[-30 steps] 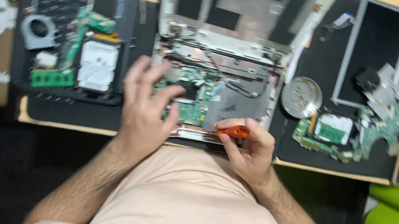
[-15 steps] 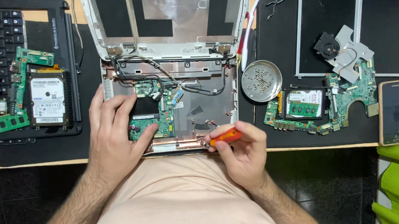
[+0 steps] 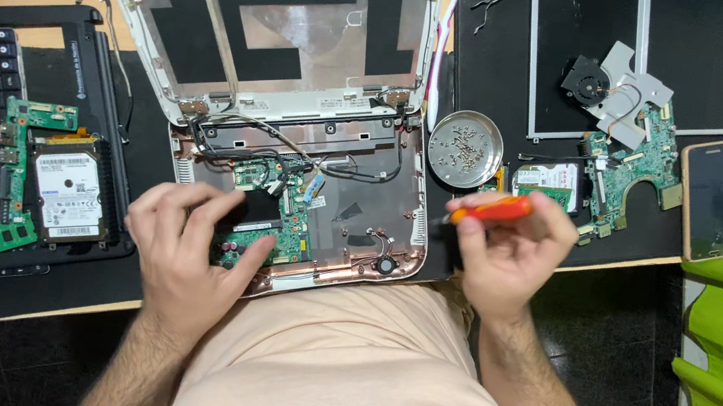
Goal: The person uses a screwdriver to remove screws from the motherboard of a disassembled laptop resting on their lap. They then use their hands to disconnect cables and remove the motherboard from the laptop chassis.
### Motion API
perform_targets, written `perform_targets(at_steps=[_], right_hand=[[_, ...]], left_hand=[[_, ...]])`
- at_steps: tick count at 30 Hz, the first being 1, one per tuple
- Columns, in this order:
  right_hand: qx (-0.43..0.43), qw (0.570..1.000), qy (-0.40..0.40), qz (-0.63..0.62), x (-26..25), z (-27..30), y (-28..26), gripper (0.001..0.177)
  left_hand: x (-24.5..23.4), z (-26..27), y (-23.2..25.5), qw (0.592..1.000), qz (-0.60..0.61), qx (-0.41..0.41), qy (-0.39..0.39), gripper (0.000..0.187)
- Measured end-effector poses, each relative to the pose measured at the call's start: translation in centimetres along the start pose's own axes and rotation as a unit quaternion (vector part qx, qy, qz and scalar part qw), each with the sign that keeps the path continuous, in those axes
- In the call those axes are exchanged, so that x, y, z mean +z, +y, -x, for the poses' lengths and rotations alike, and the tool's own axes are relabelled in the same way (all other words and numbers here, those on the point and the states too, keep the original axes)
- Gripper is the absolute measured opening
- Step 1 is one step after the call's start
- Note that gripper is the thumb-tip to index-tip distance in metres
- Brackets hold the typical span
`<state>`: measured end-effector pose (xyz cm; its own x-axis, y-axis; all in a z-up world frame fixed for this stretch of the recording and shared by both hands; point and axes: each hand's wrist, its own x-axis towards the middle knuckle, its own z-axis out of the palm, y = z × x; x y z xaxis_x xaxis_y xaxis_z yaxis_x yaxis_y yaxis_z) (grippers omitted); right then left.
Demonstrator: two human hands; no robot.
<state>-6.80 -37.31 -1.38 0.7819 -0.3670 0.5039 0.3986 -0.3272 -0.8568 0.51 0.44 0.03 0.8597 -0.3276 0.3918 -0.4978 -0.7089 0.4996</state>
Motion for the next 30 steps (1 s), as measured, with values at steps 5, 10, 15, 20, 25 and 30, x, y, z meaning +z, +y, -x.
perform_targets(at_steps=[5, 10, 15, 20, 25, 30], right_hand=[[-0.027, 0.997, 0.038, 0.066, -2.1, -3.1, 2.6, 0.075], [-0.047, 0.992, 0.030, 0.115, -1.7, -5.7, 2.8, 0.068], [-0.052, 0.986, 0.024, 0.156, -1.2, -5.7, 3.6, 0.066], [-0.062, 0.983, 0.027, 0.173, -1.2, -6.0, 3.6, 0.063], [-0.066, 0.982, 0.028, 0.176, -1.1, -6.3, 3.7, 0.062], [-0.009, 0.983, 0.037, 0.179, 0.5, -6.4, 1.2, 0.062]], left_hand=[[0.4, -0.5, -0.8, 0.999, 0.026, 0.026, -0.001, 0.037], [0.3, -1.0, -0.5, 0.999, 0.036, 0.023, -0.007, 0.026], [0.3, -1.3, -0.5, 0.999, 0.036, 0.020, -0.016, 0.020], [0.2, -1.5, -0.4, 0.999, 0.045, 0.018, -0.018, 0.018], [0.2, -1.7, -0.4, 0.998, 0.055, 0.021, -0.018, 0.016], [-0.2, -2.1, 0.4, 0.999, 0.019, 0.019, -0.034, 0.016]])
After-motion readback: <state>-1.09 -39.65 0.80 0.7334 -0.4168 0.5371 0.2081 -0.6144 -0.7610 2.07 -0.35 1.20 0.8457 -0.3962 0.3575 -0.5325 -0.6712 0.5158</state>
